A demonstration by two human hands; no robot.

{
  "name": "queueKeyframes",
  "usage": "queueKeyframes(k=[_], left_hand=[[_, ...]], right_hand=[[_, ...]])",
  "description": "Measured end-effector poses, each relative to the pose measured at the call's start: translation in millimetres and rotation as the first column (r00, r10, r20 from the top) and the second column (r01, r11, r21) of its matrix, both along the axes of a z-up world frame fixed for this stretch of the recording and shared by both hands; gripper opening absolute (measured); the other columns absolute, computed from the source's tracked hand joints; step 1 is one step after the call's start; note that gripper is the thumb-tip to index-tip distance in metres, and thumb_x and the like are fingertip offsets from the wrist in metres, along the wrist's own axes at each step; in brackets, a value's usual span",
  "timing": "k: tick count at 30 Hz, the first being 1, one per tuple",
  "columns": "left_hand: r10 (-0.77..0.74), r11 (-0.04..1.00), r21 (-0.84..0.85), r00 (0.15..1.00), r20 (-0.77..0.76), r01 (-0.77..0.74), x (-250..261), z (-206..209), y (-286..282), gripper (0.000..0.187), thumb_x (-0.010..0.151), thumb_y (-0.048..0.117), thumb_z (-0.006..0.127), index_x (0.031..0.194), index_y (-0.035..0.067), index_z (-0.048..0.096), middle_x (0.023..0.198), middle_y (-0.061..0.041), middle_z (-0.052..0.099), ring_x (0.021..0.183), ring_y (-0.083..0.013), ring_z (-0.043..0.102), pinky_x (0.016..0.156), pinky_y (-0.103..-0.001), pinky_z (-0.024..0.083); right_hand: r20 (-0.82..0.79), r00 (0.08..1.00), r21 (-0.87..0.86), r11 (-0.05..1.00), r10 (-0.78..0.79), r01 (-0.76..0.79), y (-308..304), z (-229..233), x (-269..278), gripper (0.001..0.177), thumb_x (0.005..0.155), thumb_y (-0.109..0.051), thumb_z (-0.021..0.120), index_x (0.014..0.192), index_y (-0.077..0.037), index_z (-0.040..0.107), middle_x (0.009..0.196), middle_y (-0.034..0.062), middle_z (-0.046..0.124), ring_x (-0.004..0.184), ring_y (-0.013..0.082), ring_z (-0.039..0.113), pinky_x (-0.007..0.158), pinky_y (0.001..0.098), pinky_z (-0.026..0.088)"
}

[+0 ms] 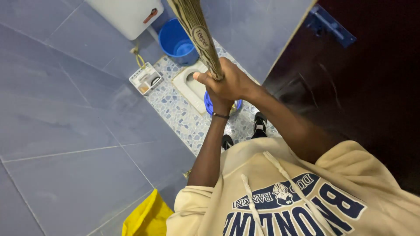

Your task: The person mops the tiled floor of a bathroom using a mop, scrubbing the area around a squat toilet and near a doorway.

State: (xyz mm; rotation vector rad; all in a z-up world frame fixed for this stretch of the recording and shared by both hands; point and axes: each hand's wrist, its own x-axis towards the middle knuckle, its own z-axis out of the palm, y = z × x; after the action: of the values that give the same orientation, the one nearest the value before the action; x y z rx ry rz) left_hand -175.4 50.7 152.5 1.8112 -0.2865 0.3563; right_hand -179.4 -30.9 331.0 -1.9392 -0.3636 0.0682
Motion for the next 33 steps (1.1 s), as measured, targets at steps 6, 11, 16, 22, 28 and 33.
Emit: queueKeyframes(k=[6,11,16,22,28,33], left_hand=[[-0.064,0.994,-0.087,0.998,-0.016,0.062,-10,30,-8,0.033,0.095,0.021,0.071,0.119,0.003,0.057,0.108,-0.015,0.069,0.104,-0.03,0.069,0.088,-0.042,0.053],[-0.117,0.99,-0.076,0.992,0.041,0.12,-30,75,-24,0.022,0.088,0.014,0.074,0.102,0.0,0.064,0.088,-0.014,0.073,0.084,-0.0284,0.074,0.07,-0.039,0.056],[-0.191,0.98,-0.047,0.979,0.077,0.194,-41,98,-48,0.016,0.088,0.014,0.072,0.095,0.001,0.066,0.08,-0.012,0.073,0.076,-0.0255,0.075,0.065,-0.037,0.056],[-0.211,0.969,-0.144,0.976,-0.047,0.202,-57,75,-82,0.017,0.094,0.016,0.065,0.095,-0.001,0.064,0.08,-0.011,0.073,0.077,-0.0216,0.075,0.064,-0.035,0.056],[-0.323,0.943,-0.145,0.931,-0.172,0.3,-78,39,-129,0.014,0.092,0.012,0.067,0.094,-0.002,0.069,0.077,-0.014,0.075,0.074,-0.0239,0.077,0.065,-0.036,0.057],[-0.463,0.869,-0.242,0.882,-0.093,0.431,-101,44,-141,0.034,0.09,0.006,0.062,0.123,0.0,0.057,0.104,-0.017,0.074,0.097,-0.0261,0.073,0.085,-0.036,0.057]], right_hand=[[0.027,0.995,0.041,0.994,-0.099,0.098,1,24,-24,0.049,0.098,-0.024,0.065,0.055,-0.008,0.046,0.047,-0.0014,0.044,0.042,0.0107,0.041,0.044,0.034,0.034],[0.177,0.974,-0.004,0.99,-0.139,0.142,-18,45,-42,0.057,0.103,-0.021,0.065,0.053,-0.012,0.039,0.047,-0.0031,0.038,0.039,0.0097,0.034,0.041,0.0314,0.028],[0.254,0.951,0.044,0.984,-0.177,0.172,-44,57,-58,0.061,0.106,-0.016,0.063,0.051,-0.012,0.035,0.047,-0.0028,0.034,0.04,0.0102,0.029,0.043,0.0312,0.023],[0.218,0.949,-0.01,0.972,-0.226,0.234,-76,32,-74,0.059,0.108,-0.02,0.063,0.053,-0.009,0.042,0.047,0.0,0.04,0.041,0.0118,0.035,0.047,0.0317,0.03],[0.054,0.915,-0.067,0.913,-0.4,0.403,-125,-10,-102,0.056,0.107,-0.029,0.065,0.056,-0.009,0.056,0.05,-0.0008,0.054,0.043,0.0096,0.05,0.049,0.0303,0.042],[0.008,0.863,0.047,0.862,-0.505,0.504,-154,-41,-110,0.053,0.105,-0.032,0.067,0.058,-0.009,0.056,0.053,-0.0028,0.056,0.046,0.0085,0.051,0.047,0.0293,0.041]])
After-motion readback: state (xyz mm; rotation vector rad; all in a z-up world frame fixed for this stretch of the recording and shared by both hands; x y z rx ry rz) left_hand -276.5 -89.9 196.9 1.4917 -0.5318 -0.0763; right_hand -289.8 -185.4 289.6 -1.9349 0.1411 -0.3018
